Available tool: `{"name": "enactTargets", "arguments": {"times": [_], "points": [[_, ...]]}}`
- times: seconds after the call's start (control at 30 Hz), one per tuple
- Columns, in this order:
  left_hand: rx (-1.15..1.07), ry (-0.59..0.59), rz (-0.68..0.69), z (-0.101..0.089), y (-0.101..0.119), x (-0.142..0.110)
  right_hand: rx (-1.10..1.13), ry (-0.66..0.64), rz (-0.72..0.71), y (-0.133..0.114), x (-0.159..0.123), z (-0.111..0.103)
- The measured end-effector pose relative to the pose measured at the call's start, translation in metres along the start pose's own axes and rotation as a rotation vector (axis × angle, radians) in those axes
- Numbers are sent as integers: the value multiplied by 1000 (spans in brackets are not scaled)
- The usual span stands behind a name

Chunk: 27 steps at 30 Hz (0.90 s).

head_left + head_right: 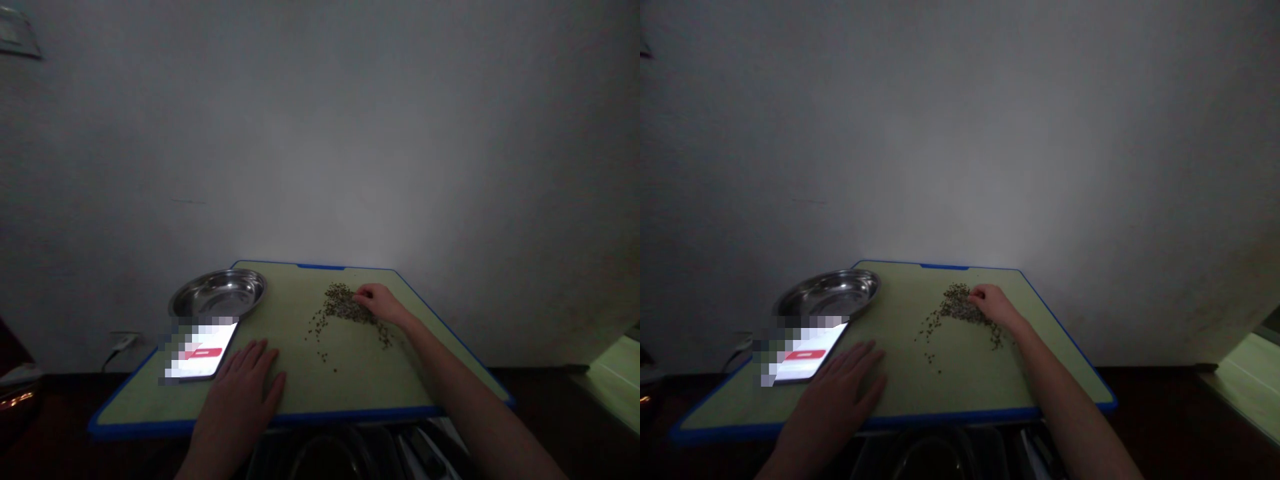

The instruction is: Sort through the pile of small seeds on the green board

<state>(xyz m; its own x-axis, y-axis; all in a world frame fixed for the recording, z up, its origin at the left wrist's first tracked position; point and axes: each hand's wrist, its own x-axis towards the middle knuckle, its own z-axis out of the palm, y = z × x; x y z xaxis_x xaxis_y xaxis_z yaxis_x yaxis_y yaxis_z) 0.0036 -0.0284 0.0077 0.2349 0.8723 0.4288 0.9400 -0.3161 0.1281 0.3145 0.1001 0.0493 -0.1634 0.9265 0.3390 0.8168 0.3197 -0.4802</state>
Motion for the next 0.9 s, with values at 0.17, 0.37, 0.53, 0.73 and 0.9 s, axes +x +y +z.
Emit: {"name": "enactTargets", "arguments": {"times": [0.17,0.37,0.53,0.73,0.9], "points": [[-12,16,7,2,-1,-2,-8,114,85,31,0,-36],[-7,10,5,0,0,-1,10,206,227,64,-19,-58],[-18,8,-5,1,0,0,97,190,265,71,-46,-64],[13,-21,-25,0,2,1,109,82,358,91,-81,-74],[42,-25,-14,4,-1,1,26,78,361,102,-106,-75]]}}
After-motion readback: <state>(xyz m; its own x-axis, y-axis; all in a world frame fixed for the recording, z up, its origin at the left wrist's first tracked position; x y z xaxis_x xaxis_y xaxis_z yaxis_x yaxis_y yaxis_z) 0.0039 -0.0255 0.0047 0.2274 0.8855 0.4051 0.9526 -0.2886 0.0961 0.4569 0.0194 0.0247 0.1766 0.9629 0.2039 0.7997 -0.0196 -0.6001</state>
